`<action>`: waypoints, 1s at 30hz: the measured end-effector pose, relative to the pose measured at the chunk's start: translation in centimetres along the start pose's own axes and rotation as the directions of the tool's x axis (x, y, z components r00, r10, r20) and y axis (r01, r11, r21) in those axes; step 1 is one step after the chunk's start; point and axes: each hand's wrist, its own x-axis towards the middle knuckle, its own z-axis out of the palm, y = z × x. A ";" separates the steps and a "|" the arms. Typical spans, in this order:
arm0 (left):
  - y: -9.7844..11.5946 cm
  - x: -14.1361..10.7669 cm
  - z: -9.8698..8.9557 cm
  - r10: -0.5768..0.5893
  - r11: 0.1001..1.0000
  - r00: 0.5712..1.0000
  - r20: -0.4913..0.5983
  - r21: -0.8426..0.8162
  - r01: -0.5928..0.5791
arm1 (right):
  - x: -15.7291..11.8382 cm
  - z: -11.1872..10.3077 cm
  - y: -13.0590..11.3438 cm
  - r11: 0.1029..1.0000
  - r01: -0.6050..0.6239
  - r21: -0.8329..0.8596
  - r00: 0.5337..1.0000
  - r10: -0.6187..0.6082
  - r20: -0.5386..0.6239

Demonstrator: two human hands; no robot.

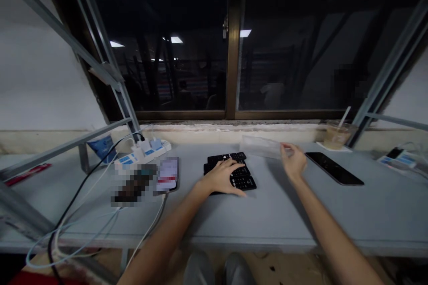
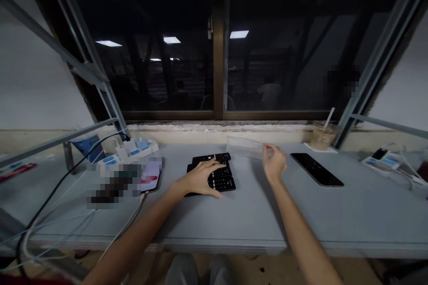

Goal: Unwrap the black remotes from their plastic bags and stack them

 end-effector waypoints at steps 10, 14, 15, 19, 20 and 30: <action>-2.1 0.6 2.4 -0.163 0.983 0.969 0.184 -0.056 0.176 | -0.8 0.8 1.6 0.871 0.044 -0.489 0.988 0.035 0.152; -2.7 0.9 3.0 -0.207 0.977 0.971 0.120 -0.035 0.212 | -0.8 0.9 1.5 0.868 0.064 -0.492 0.995 -0.020 0.094; -2.8 0.9 3.0 -0.228 0.972 0.967 0.112 -0.027 0.232 | -0.8 1.0 1.4 0.873 0.074 -0.483 0.995 -0.036 0.088; -3.4 1.0 2.4 -0.346 0.938 0.932 0.111 0.002 0.348 | -0.7 1.0 1.4 0.896 0.100 -0.432 0.995 -0.078 0.070; -3.6 1.0 2.3 -0.373 0.927 0.922 0.105 0.008 0.375 | -0.7 1.0 1.5 0.902 0.108 -0.418 0.994 -0.090 0.063; -3.7 0.4 1.1 -0.341 0.940 0.929 -0.142 -0.040 0.338 | -1.2 0.4 -1.7 0.900 0.358 -0.249 0.918 -0.388 -0.082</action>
